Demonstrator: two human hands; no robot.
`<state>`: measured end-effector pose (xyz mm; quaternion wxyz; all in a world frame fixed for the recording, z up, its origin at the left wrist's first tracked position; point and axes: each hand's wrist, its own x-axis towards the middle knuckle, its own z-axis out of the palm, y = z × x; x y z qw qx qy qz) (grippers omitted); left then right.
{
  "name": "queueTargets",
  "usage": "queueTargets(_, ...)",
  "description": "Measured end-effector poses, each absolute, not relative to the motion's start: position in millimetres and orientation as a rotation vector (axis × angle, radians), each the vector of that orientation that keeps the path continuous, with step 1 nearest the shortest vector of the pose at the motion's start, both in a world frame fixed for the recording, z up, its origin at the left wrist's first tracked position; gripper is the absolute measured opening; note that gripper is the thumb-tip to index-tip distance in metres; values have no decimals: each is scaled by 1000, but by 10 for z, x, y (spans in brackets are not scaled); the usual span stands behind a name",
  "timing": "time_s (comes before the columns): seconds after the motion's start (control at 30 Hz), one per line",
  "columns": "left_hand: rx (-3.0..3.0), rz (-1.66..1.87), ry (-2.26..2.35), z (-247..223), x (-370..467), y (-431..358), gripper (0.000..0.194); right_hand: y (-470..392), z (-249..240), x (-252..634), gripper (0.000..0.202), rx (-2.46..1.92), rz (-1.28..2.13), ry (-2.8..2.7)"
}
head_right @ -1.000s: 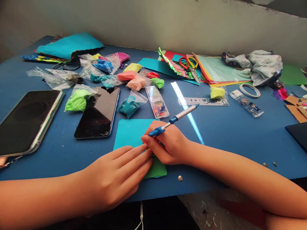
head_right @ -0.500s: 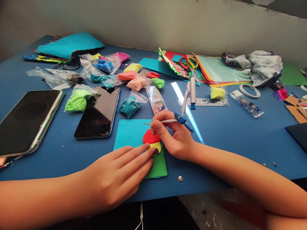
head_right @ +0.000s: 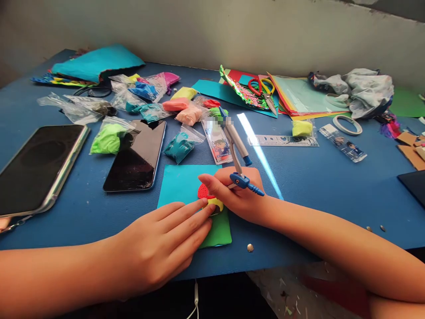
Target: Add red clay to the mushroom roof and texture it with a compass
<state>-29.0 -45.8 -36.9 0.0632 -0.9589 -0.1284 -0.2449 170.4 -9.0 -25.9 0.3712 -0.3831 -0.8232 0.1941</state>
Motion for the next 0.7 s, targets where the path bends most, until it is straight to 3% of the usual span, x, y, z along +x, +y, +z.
queueTargets(0.7, -2879, -742, -392, -371, -293, -458, 30, -89, -269, 1745, 46, -842, 346, -2198)
